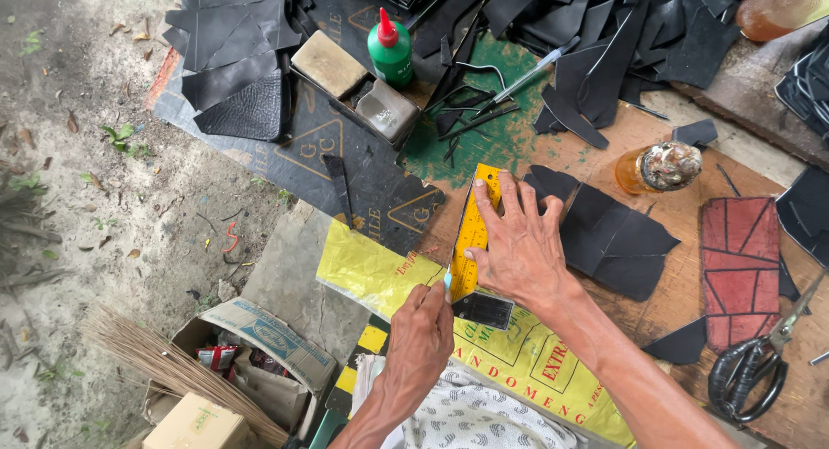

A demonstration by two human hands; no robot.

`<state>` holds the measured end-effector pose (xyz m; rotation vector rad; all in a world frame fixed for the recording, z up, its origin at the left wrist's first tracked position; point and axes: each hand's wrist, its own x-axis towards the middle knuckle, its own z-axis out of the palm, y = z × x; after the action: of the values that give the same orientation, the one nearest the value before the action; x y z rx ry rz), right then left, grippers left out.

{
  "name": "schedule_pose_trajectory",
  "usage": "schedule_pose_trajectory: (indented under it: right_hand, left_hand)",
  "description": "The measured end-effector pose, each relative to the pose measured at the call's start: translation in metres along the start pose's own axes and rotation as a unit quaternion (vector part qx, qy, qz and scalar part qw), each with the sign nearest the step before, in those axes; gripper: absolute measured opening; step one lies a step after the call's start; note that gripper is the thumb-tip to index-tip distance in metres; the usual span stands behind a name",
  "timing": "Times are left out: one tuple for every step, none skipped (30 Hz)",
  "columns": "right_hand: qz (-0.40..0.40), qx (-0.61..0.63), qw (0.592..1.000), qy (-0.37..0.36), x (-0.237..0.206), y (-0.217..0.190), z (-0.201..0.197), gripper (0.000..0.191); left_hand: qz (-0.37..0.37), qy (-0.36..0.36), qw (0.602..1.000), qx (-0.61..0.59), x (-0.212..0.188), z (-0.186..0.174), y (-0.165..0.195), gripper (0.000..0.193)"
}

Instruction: The person measures and marks black leather pieces using a ruler and marker, then cuts them with a utility knife and scissors. The person trims edges and aligns the cut pieces on the workbench.

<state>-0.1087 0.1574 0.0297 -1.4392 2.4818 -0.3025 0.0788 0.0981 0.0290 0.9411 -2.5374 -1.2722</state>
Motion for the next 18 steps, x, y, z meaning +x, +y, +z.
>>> schedule_pose_trajectory:
  right_hand:
    - [0.000,0.000,1.000,0.000,0.000,0.000,0.000,0.096]
    - [0.000,-0.001,1.000,0.000,0.000,0.000,0.000,0.097]
    - [0.000,-0.003,1.000,-0.001,0.000,0.001,0.000,0.097]
    - [0.000,-0.004,1.000,-0.003,0.000,0.001,0.000,0.097]
    - [0.000,-0.004,1.000,-0.006,0.000,0.001,0.000,0.097]
    - [0.000,-0.001,1.000,-0.006,-0.001,0.000,0.000,0.097]
    - [0.000,0.000,1.000,-0.005,-0.001,0.001,0.000,0.097]
    - [-0.001,0.002,1.000,-0.003,-0.001,0.001,0.000,0.097]
    - [-0.002,0.008,1.000,0.001,-0.002,0.001,0.000,0.096]
    - [-0.004,0.014,1.000,0.007,-0.002,0.001,0.000,0.096]
    - [-0.005,0.018,1.000,0.014,-0.002,0.001,0.000,0.096]
    - [-0.009,0.029,0.999,0.019,-0.002,0.002,0.000,0.096]
    - [-0.011,0.040,0.999,0.025,-0.002,0.003,-0.001,0.095]
    - [-0.014,0.052,0.998,0.029,-0.002,0.003,-0.001,0.095]
    - [-0.013,0.049,0.998,0.031,-0.003,0.004,-0.001,0.095]
    - [-0.013,0.047,0.998,0.033,-0.003,0.004,-0.001,0.094]
    - [-0.015,0.045,0.998,0.033,-0.003,0.004,-0.001,0.094]
    - [-0.017,0.049,0.998,0.035,-0.003,0.004,0.000,0.093]
  left_hand:
    - [0.001,0.004,1.000,0.003,-0.002,0.000,0.000,0.024]
    - [0.002,0.007,1.000,0.006,-0.003,0.000,0.000,0.024]
    - [0.003,0.010,1.000,0.009,-0.004,0.000,-0.001,0.023]
    - [0.001,0.008,1.000,0.007,-0.004,0.000,-0.001,0.023]
    - [-0.003,0.006,1.000,0.005,-0.005,0.000,0.000,0.024]
    - [-0.007,0.004,1.000,0.003,-0.006,-0.001,0.000,0.024]
    - [-0.010,0.000,1.000,0.003,-0.005,-0.002,0.001,0.023]
    - [-0.014,-0.004,1.000,0.004,-0.005,-0.004,0.002,0.022]
    - [-0.019,-0.007,1.000,0.006,-0.004,-0.006,0.003,0.021]
    - [-0.037,-0.008,0.999,-0.008,-0.004,-0.010,0.004,0.021]
    - [-0.054,-0.009,0.998,-0.022,-0.003,-0.014,0.005,0.022]
    - [-0.069,-0.011,0.997,-0.037,-0.001,-0.016,0.006,0.022]
    - [-0.063,-0.002,0.997,-0.046,0.003,-0.017,0.008,0.022]
    - [-0.060,0.007,0.997,-0.055,0.009,-0.017,0.010,0.023]
    - [-0.058,0.017,0.996,-0.062,0.015,-0.018,0.011,0.023]
    - [-0.021,0.037,0.997,-0.072,0.024,-0.014,0.013,0.023]
    - [0.015,0.059,0.995,-0.081,0.036,-0.007,0.014,0.022]
    - [0.053,0.081,0.991,-0.091,0.050,0.000,0.014,0.022]
